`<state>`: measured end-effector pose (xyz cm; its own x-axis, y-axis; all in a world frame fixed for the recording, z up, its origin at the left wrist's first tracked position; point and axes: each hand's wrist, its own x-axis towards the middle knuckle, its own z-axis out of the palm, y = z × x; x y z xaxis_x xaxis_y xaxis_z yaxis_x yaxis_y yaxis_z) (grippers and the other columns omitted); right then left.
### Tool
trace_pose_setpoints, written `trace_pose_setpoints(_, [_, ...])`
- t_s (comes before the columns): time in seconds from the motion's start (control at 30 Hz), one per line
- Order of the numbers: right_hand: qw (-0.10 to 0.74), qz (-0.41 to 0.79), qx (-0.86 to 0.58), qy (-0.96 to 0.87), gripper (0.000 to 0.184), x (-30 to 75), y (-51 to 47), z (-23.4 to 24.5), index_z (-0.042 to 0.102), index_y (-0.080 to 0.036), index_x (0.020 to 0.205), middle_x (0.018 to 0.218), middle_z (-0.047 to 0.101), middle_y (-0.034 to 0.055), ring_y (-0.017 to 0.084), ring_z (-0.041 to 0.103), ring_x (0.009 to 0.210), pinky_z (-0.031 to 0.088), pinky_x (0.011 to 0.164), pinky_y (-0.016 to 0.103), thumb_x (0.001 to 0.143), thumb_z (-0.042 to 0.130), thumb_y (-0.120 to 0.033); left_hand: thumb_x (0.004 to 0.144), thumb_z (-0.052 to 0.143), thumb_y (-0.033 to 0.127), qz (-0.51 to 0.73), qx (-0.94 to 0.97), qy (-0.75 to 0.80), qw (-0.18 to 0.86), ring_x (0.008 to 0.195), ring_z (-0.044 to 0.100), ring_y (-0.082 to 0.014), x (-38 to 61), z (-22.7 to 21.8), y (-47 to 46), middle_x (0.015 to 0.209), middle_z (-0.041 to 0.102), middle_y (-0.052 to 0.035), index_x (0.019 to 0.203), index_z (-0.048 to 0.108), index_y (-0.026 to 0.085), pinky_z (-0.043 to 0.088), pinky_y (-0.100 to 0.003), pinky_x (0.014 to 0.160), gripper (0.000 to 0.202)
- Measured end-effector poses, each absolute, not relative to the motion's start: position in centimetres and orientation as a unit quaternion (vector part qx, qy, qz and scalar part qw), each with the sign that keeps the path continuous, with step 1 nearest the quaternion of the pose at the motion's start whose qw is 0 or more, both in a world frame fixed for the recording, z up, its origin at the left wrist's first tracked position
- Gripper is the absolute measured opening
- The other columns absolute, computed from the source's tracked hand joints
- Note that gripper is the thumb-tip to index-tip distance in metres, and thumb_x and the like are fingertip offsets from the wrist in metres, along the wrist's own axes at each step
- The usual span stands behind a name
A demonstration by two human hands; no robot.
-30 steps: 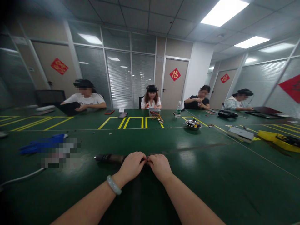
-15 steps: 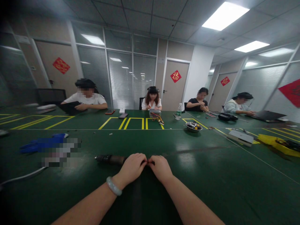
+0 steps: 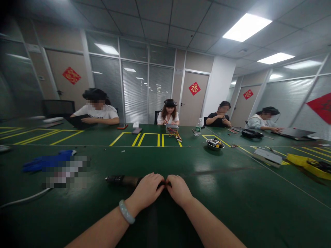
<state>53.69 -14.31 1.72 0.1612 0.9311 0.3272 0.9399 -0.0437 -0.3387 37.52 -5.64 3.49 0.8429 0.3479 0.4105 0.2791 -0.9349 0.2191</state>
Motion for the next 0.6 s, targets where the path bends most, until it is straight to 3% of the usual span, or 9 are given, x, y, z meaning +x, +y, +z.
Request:
trace_pose_setpoints(0.43, [0.183,-0.045,-0.712,-0.676,0.013,53.89,-14.20,1.39,0.054,-0.020,0.089,0.091,0.062,0.0027,0.016,0.056,0.088,0.038,0.079,0.026,0.087,0.046,-0.010,0.093,0.047,0.024,0.289,0.946,0.127,0.072,0.093,0.059,-0.0171,37.47,3.55,-5.32,0.093,0.063,-0.0009,0.094,0.060,0.022,0.031,-0.043,0.108,0.013])
trace_pose_setpoints(0.6, [0.146,-0.062,-0.711,-0.686,0.009,54.02,-14.10,1.67,0.055,-0.020,0.092,0.092,0.063,0.0031,0.018,0.058,0.088,0.039,0.080,0.027,0.091,0.046,-0.019,0.093,0.048,0.024,0.304,0.943,0.114,0.075,0.103,0.058,-0.0178,36.81,3.95,-5.18,0.101,0.064,-0.0014,0.097,0.060,0.023,0.033,-0.043,0.109,0.013])
